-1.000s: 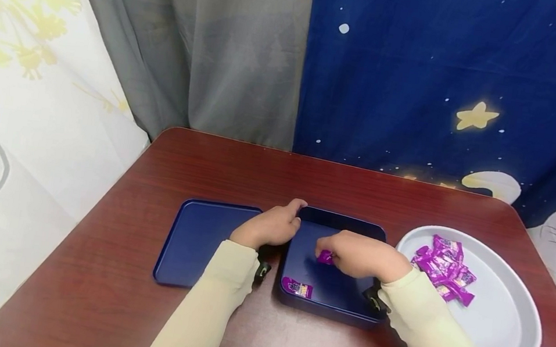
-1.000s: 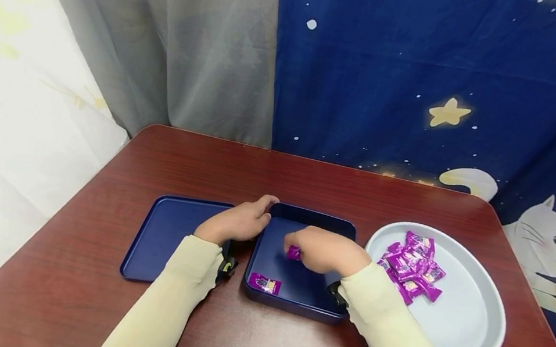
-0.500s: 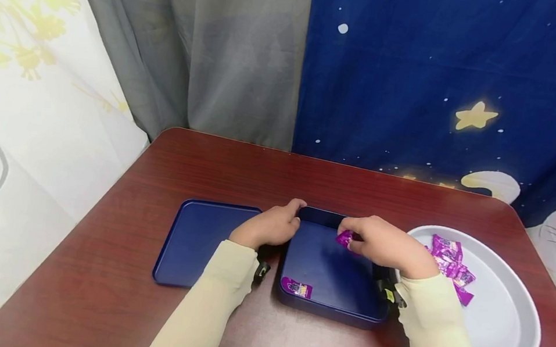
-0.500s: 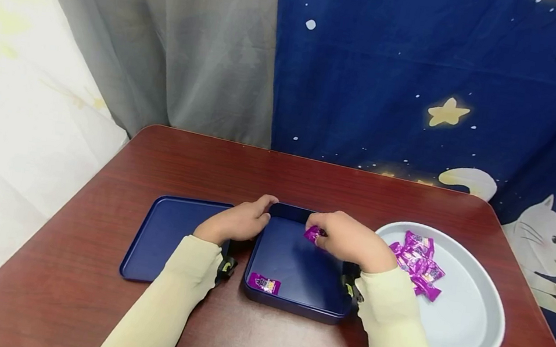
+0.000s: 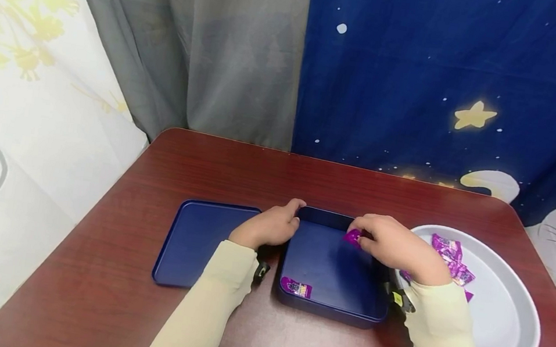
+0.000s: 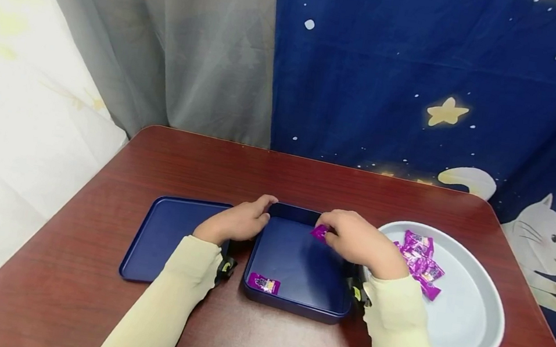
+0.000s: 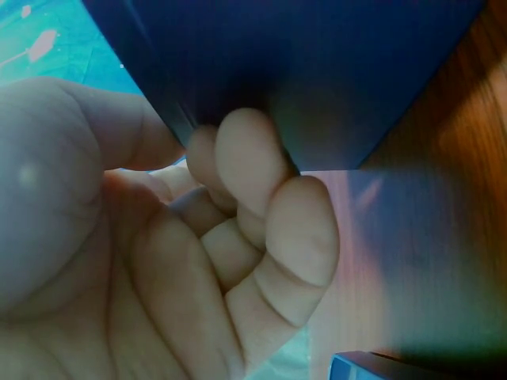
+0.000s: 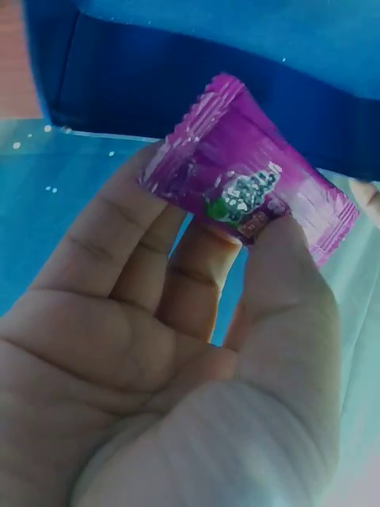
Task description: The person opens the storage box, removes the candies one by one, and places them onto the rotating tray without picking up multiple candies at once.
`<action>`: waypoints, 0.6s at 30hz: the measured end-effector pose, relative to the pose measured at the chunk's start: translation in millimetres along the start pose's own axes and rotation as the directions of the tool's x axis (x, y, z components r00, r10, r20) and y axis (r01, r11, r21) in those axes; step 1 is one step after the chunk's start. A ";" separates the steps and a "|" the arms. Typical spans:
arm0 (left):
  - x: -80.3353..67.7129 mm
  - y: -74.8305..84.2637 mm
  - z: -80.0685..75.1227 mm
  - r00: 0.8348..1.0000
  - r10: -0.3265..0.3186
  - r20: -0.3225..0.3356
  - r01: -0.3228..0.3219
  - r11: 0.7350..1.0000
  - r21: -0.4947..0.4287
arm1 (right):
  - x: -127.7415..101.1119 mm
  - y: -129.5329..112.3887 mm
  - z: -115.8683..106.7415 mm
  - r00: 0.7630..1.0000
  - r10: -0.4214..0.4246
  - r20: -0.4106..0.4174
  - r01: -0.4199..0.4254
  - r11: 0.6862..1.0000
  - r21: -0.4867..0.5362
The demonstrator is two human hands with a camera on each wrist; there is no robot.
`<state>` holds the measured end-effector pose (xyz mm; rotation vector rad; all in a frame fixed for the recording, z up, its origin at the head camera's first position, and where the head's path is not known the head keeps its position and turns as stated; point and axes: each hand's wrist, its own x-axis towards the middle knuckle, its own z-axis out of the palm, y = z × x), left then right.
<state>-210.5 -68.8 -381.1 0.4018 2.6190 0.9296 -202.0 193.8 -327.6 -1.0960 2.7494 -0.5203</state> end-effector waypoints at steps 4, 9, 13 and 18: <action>-0.3 0.3 -0.7 1.000 -0.002 0.001 0.002 1.000 0.003 | -5.3 -0.7 -5.3 0.999 0.041 -0.020 -0.040 0.998 0.038; -0.5 0.7 -1.1 1.000 0.003 0.000 -0.003 1.000 -0.001 | -13.8 2.5 -10.7 0.997 0.066 -0.045 -0.063 0.995 0.080; -0.9 0.5 -0.9 1.000 0.000 0.001 0.000 1.000 -0.003 | -20.8 8.5 -13.8 0.994 0.086 -0.063 -0.079 0.992 0.101; -0.9 0.6 -1.1 1.000 0.000 -0.001 0.000 1.000 -0.002 | -30.2 17.9 -18.7 0.987 0.140 -0.080 -0.132 0.986 0.098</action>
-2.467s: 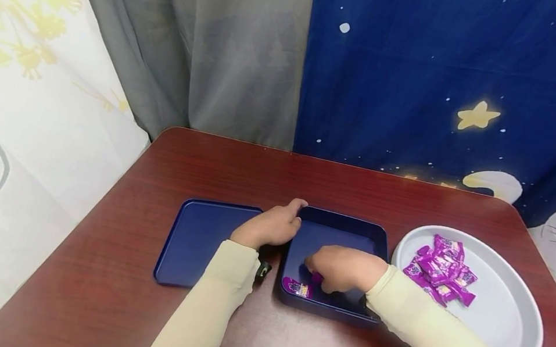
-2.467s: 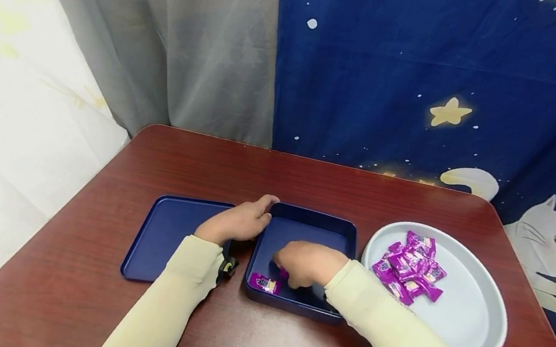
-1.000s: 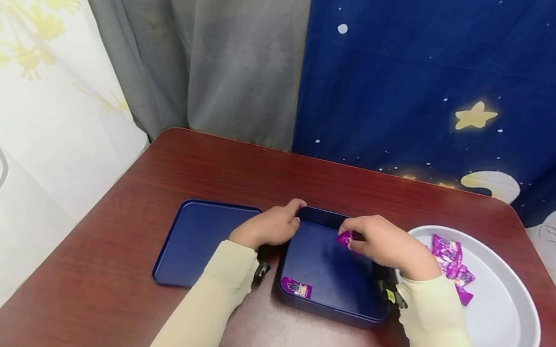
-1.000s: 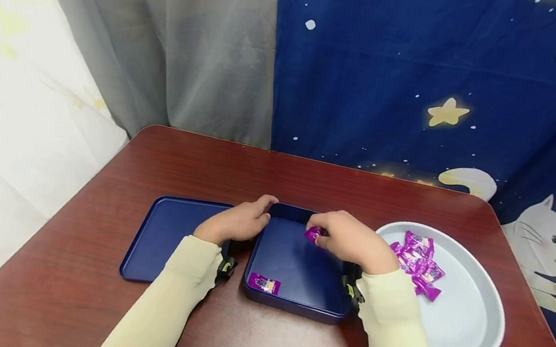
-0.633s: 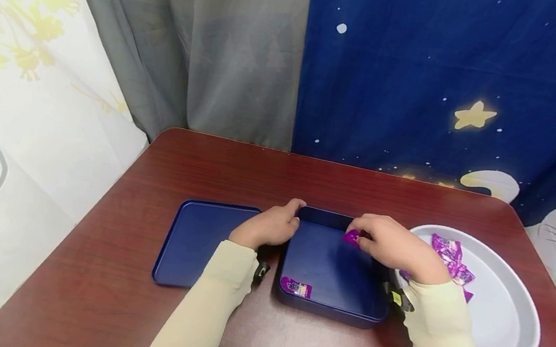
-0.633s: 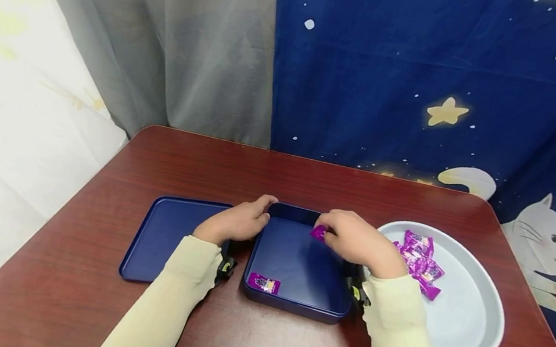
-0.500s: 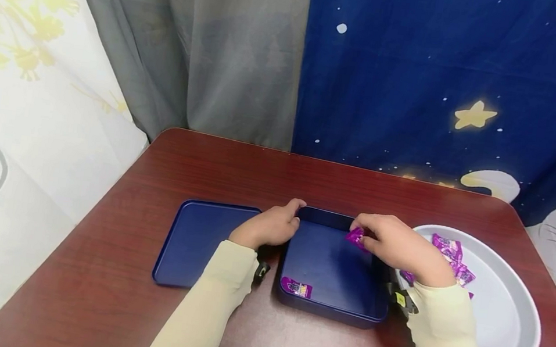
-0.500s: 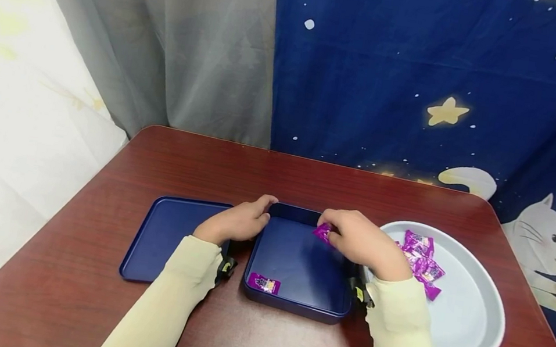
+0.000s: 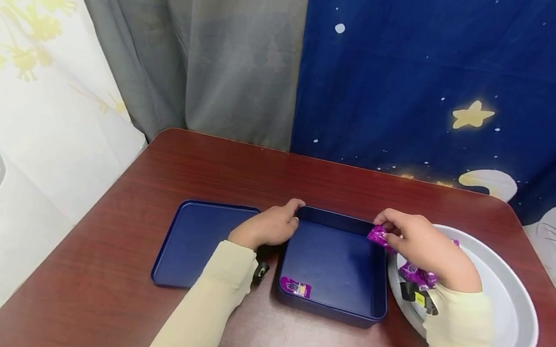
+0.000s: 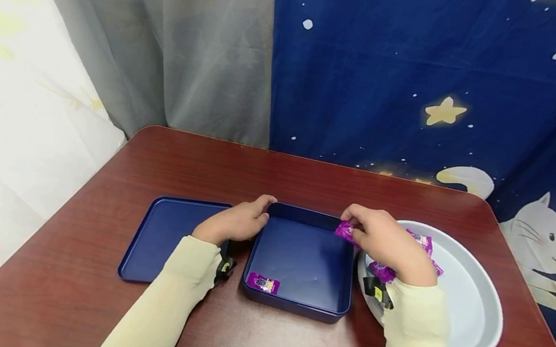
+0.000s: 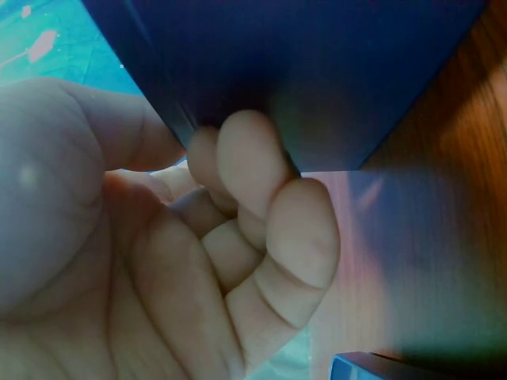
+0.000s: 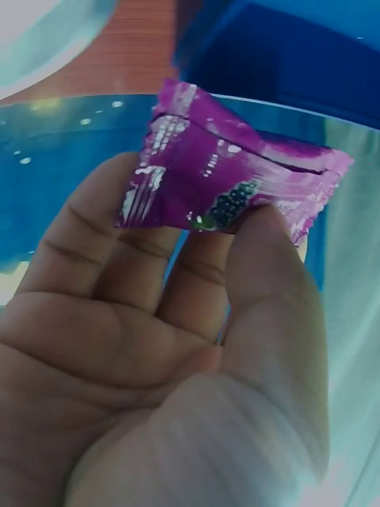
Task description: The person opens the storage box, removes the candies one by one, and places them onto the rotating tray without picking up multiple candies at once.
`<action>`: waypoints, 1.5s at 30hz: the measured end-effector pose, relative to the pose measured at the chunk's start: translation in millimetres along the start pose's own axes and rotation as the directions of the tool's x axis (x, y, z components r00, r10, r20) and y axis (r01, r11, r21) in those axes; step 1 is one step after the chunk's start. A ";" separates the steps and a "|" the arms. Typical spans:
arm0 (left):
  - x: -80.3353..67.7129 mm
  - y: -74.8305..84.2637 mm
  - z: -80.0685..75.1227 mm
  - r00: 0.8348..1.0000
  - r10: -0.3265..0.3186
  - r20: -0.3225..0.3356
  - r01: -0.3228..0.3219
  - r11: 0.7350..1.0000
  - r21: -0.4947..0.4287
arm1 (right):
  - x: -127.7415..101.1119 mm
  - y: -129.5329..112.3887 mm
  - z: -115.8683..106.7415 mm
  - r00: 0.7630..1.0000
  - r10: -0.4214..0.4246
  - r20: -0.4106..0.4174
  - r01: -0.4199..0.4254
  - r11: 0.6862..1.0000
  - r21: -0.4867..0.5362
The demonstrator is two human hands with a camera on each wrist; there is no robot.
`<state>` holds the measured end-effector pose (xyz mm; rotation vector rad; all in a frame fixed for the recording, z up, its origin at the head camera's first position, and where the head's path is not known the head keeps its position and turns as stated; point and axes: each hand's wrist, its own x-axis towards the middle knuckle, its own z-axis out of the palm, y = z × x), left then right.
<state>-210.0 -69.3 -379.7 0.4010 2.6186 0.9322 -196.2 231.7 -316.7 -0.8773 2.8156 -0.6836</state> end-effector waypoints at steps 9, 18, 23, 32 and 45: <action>0.5 0.3 0.1 1.000 -0.004 0.000 0.004 1.000 0.005 | -13.5 25.7 -8.8 0.993 0.099 -0.072 -0.106 0.989 -0.100; 1.1 -1.0 2.4 1.000 -0.002 -0.002 0.002 1.000 -0.003 | -27.1 51.3 -14.2 0.978 0.194 -0.080 -0.202 0.973 -0.113; 1.3 -1.5 2.7 1.000 -0.004 -0.003 0.004 1.000 0.003 | -37.4 62.4 -21.0 0.954 0.296 -0.037 -0.298 0.951 -0.082; -0.2 -0.5 1.3 1.000 -0.002 0.002 0.002 1.000 0.004 | -46.7 69.3 -22.0 0.921 0.388 0.042 -0.387 0.921 -0.037; 1.1 -1.5 1.5 1.000 0.001 0.004 -0.001 1.000 0.000 | -44.9 72.2 -17.8 0.903 0.419 0.095 -0.420 0.908 -0.007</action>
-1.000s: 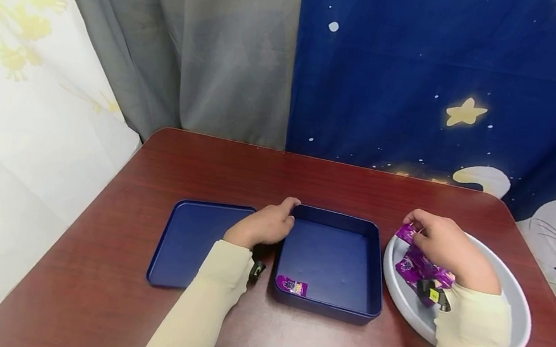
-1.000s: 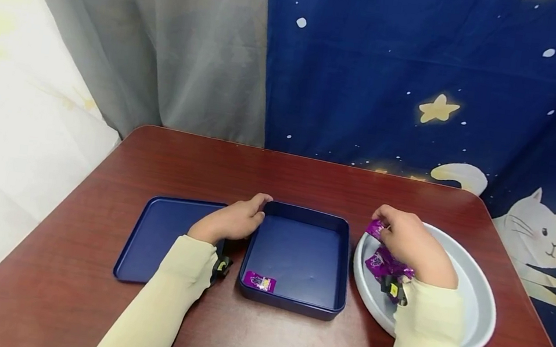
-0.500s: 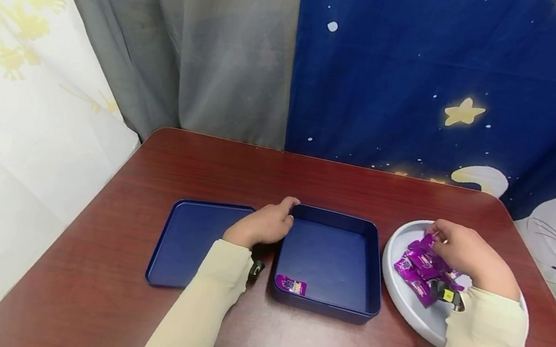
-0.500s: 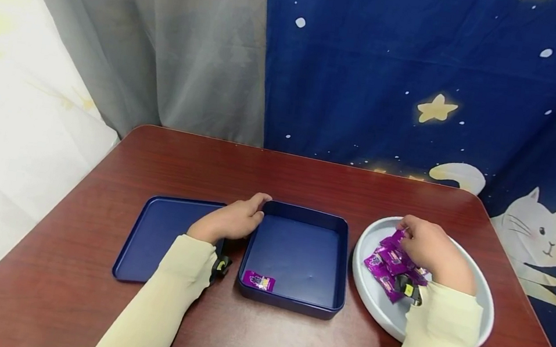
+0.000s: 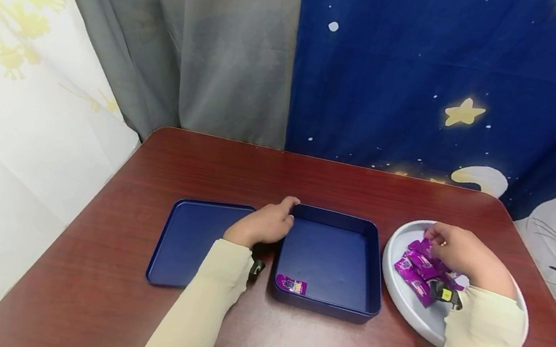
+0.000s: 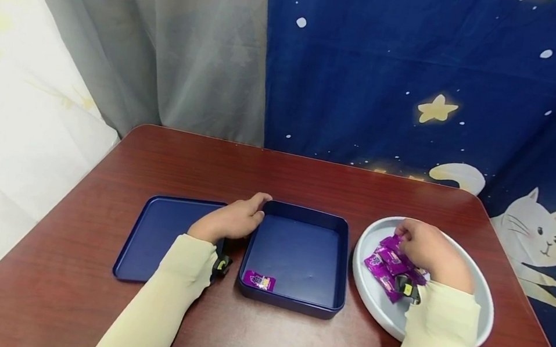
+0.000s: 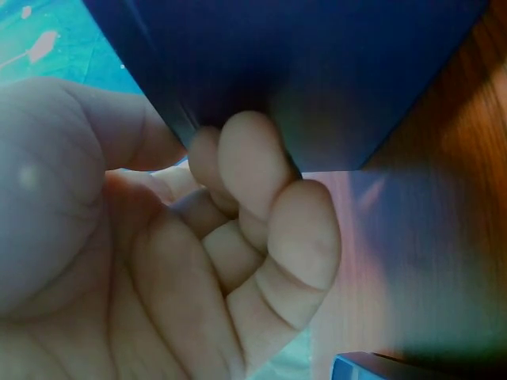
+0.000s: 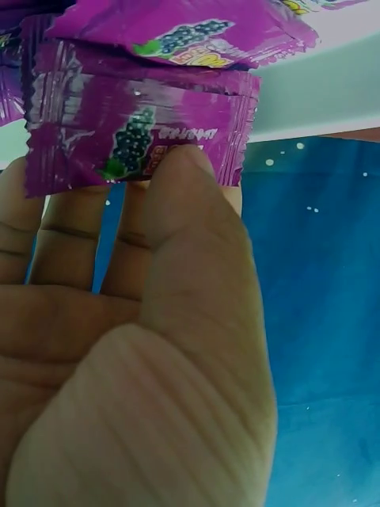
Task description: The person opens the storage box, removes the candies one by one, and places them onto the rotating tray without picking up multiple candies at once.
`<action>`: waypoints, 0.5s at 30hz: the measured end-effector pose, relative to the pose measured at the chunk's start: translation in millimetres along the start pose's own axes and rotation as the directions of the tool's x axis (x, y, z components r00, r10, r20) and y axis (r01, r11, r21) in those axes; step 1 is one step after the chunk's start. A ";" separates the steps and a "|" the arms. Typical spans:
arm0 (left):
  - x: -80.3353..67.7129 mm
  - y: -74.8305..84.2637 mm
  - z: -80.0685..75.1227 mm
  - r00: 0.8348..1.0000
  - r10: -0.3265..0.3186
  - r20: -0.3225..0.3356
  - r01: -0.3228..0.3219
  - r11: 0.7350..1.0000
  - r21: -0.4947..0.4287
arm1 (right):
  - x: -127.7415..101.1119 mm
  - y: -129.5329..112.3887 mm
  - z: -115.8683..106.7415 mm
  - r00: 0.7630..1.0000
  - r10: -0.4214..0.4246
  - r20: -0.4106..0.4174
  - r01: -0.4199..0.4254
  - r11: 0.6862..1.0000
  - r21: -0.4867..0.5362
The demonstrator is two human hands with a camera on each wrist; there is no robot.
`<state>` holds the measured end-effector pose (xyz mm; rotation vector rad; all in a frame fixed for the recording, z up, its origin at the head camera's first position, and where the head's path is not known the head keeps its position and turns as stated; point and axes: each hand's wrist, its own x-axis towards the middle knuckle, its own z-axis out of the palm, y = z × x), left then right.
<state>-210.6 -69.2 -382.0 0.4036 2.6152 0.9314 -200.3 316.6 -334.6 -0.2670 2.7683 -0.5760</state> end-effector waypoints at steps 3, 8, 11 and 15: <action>0.2 -0.1 0.2 1.000 0.001 0.000 -0.001 1.000 0.000 | -0.2 0.1 0.7 1.000 0.008 0.011 -0.008 1.000 0.004; 0.2 -0.4 -0.1 1.000 0.006 -0.001 -0.006 1.000 0.000 | 0.0 1.3 0.9 1.000 0.013 0.023 -0.013 1.000 0.004; -0.3 -0.1 -0.5 1.000 0.007 -0.001 -0.007 1.000 -0.003 | -0.1 1.9 0.4 1.000 0.017 0.027 -0.017 1.000 -0.003; -1.3 0.9 -1.2 1.000 0.005 0.002 -0.005 1.000 -0.004 | -0.9 2.2 -0.5 0.999 0.025 0.026 -0.025 1.000 -0.004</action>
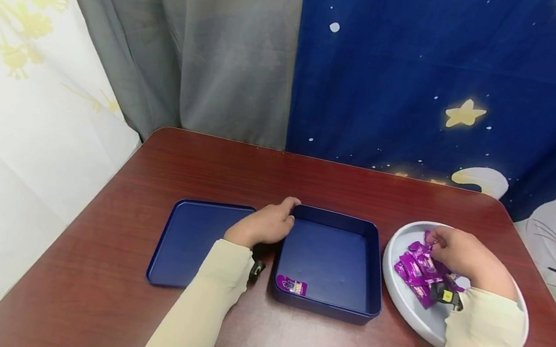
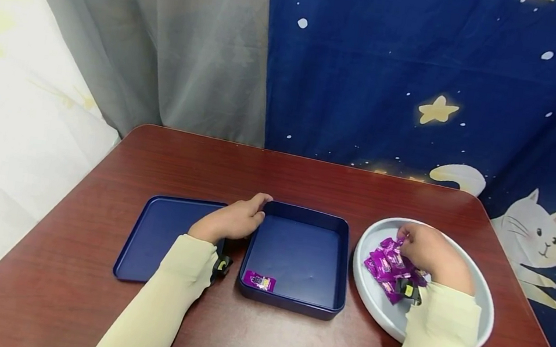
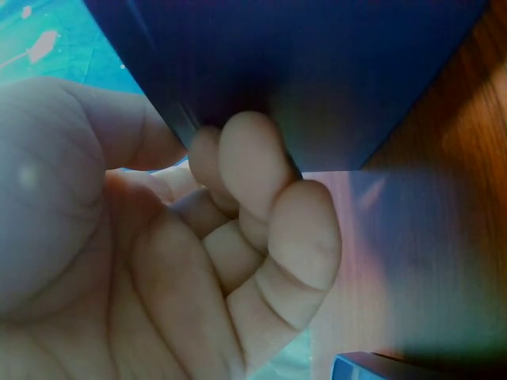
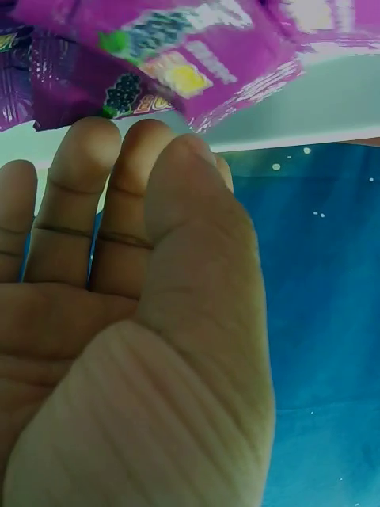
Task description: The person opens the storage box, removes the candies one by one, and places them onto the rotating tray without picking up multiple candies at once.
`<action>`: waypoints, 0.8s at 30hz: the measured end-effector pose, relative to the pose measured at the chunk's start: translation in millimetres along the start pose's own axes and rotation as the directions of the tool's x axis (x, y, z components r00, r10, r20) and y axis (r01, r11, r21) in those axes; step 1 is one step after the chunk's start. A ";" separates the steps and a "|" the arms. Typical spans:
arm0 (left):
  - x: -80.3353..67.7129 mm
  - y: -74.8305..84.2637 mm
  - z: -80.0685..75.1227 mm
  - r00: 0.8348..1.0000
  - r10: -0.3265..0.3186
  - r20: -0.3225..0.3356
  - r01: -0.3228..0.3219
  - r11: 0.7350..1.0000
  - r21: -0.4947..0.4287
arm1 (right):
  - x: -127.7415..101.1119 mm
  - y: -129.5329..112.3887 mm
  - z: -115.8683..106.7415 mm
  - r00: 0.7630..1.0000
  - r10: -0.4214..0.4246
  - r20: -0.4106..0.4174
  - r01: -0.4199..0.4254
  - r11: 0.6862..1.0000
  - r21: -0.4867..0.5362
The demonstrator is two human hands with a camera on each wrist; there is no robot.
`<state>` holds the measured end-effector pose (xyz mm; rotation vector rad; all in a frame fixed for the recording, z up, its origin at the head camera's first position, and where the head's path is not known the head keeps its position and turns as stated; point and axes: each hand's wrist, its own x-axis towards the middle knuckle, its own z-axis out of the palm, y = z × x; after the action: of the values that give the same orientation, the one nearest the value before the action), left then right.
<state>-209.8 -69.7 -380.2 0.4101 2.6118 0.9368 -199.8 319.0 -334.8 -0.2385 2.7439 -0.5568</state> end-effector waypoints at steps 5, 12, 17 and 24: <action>-0.7 0.8 -0.5 1.000 -0.002 0.000 0.002 1.000 0.001 | -1.3 -0.7 -1.7 1.000 0.011 -0.008 -0.011 1.000 0.000; -0.4 0.1 -0.3 1.000 -0.003 -0.002 0.003 1.000 0.006 | -3.2 -2.7 -4.3 0.999 0.017 -0.027 -0.018 0.999 -0.031; -0.5 0.2 -0.7 1.000 0.000 -0.007 0.000 1.000 0.007 | -3.3 -4.1 -4.4 0.999 0.035 -0.035 -0.037 0.998 -0.041; -0.3 0.5 -0.1 1.000 -0.002 -0.001 0.002 1.000 0.004 | -3.5 -5.5 -5.2 0.998 0.048 -0.050 -0.051 0.997 -0.064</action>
<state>-209.5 -69.5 -379.7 0.4077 2.6148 0.9309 -197.8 316.7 -327.1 -0.1737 2.8099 -0.4658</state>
